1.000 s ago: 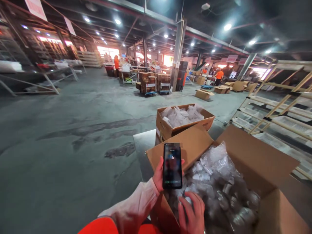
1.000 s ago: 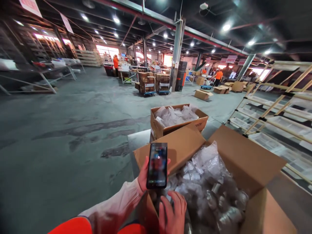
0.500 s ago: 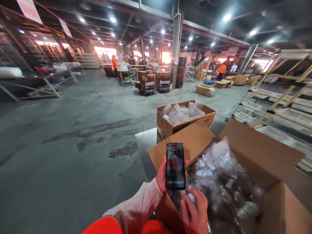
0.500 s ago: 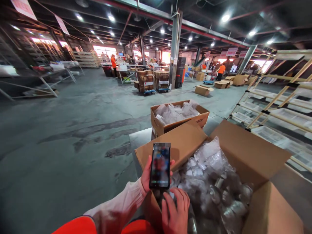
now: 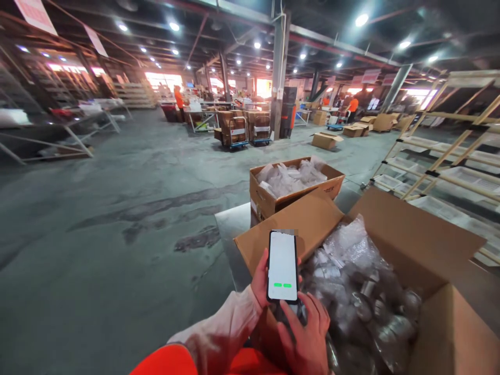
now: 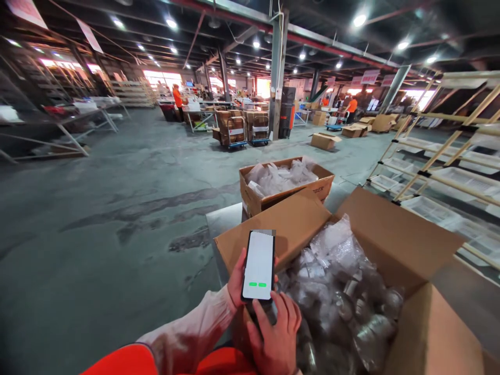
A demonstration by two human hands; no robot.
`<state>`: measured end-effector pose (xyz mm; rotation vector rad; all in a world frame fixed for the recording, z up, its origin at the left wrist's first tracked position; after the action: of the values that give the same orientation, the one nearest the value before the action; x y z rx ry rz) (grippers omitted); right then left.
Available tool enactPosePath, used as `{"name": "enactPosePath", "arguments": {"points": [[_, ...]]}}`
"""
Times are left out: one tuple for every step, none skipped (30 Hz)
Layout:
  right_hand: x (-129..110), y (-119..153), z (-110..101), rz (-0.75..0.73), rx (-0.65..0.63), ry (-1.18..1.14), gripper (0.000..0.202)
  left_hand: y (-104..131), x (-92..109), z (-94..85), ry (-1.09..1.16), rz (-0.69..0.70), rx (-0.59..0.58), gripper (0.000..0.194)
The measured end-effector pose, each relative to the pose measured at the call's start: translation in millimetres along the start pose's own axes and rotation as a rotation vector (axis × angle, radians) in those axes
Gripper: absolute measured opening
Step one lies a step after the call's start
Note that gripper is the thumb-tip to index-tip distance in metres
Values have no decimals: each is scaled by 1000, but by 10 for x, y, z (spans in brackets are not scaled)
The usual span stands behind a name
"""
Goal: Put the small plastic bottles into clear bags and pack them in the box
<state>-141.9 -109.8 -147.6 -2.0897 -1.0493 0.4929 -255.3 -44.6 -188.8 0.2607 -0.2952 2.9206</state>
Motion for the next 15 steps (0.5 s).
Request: {"name": "enactPosePath", "arguments": {"points": [[-3, -1, -3, -2, -1, 0, 25, 0, 0, 0, -2, 2, -1, 81], [-4, -3, -8, -3, -1, -2, 25, 1, -3, 1, -6, 2, 1, 80], [-5, -6, -16, -3, 0, -7, 25, 2, -5, 5, -11, 2, 3, 80], [-6, -10, -26, -3, 4, -15, 24, 4, -6, 12, -15, 3, 5, 79], [-5, -13, -36, -1, 8, -24, 24, 6, -8, 19, -18, 4, 8, 79], [-4, -16, -46, 0, 15, -36, 24, 9, -10, 28, -19, 5, 8, 79], [-1, -17, -53, 4, 20, -49, 23, 11, -11, 37, -18, 5, 8, 78], [2, -17, -58, 8, 24, -61, 23, 13, -14, 44, -14, 2, 7, 78], [6, -16, -60, 14, 28, -71, 22, 14, -17, 49, -10, 1, 6, 78], [9, -13, -59, 18, 28, -78, 22, 14, -19, 52, -6, -1, 5, 78], [9, -10, -57, 19, 26, -82, 22, 14, -21, 51, -3, -2, 4, 78], [8, -7, -54, 20, 23, -81, 22, 12, -23, 47, -1, -3, 3, 78], [6, -4, -52, 20, 19, -79, 22, 10, -22, 41, -1, 1, 3, 78], [2, -2, -51, 18, 14, -78, 22, 7, -20, 33, -4, 6, 3, 78], [-1, -1, -51, 19, 10, -79, 22, 5, -19, 25, -8, 9, 3, 78]]}}
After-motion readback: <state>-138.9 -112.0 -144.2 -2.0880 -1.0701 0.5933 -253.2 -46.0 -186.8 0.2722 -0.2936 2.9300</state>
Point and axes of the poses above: each hand's wrist, its own y-axis away from the middle knuckle, its own z-axis out of the palm, x = y × z, the point moved 6 cm from there along -y, towards the middle knuckle, and after that the axes turned 5 degrees about z, right-handed, at the moved point
